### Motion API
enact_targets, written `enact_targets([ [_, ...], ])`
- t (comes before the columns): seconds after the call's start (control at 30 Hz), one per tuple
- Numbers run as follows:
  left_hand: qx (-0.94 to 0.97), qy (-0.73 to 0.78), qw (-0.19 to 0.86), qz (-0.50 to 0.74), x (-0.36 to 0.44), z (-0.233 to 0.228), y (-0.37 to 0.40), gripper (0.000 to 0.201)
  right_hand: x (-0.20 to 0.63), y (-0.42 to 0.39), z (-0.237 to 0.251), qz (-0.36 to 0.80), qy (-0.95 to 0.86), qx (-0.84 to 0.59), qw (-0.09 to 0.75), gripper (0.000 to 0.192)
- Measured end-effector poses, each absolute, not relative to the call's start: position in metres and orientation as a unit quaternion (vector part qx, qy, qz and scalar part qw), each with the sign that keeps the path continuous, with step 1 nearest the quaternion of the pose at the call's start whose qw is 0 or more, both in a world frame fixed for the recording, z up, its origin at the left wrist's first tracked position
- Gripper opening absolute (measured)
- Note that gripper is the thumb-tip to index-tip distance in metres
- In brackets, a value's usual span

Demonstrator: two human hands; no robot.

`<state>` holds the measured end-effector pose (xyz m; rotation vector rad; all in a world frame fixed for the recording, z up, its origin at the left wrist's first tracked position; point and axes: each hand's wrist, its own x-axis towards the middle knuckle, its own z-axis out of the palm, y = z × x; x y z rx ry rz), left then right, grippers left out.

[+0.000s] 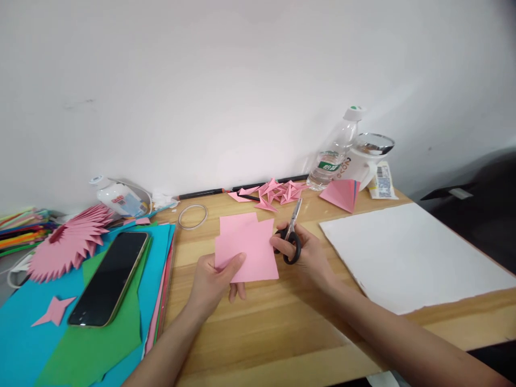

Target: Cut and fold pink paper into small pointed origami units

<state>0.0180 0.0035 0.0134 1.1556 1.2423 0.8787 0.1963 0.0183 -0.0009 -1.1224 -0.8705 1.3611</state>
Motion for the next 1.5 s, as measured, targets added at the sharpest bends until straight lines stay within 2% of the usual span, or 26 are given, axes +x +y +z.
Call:
enact_targets([
  [0.57, 0.438, 0.535, 0.517, 0.505, 0.019, 0.021, 0.005, 0.031, 0.193, 0.011, -0.008, 0.669, -0.400, -0.391, 0.490, 0.033],
  [0.9, 0.434, 0.531, 0.523, 0.506, 0.015, 0.019, 0.006, 0.029, 0.191, 0.008, -0.002, 0.647, -0.437, -0.406, 0.475, 0.030],
  [1.0, 0.443, 0.509, 0.537, 0.507, 0.012, 0.015, 0.008, 0.029, 0.195, 0.011, -0.002, 0.584, -0.470, -0.454, 0.482, 0.029],
  [1.1, 0.436, 0.490, 0.566, 0.500, 0.011, 0.012, 0.011, 0.028, 0.206, 0.018, -0.002, 0.466, -0.545, -0.519, 0.465, 0.036],
  [1.2, 0.419, 0.476, 0.602, 0.485, 0.011, 0.014, 0.011, 0.028, 0.220, 0.027, 0.000, 0.266, -0.620, -0.642, 0.365, 0.043],
  [1.3, 0.408, 0.464, 0.632, 0.468, 0.012, 0.016, 0.011, 0.028, 0.231, 0.033, 0.004, 0.100, -0.629, -0.727, 0.256, 0.036],
  [1.4, 0.407, 0.458, 0.648, 0.453, 0.012, 0.017, 0.010, 0.028, 0.238, 0.037, 0.006, 0.027, -0.625, -0.762, 0.167, 0.030],
  [1.5, 0.408, 0.452, 0.655, 0.447, 0.012, 0.019, 0.009, 0.028, 0.242, 0.040, 0.005, 0.007, -0.624, -0.776, 0.088, 0.024],
])
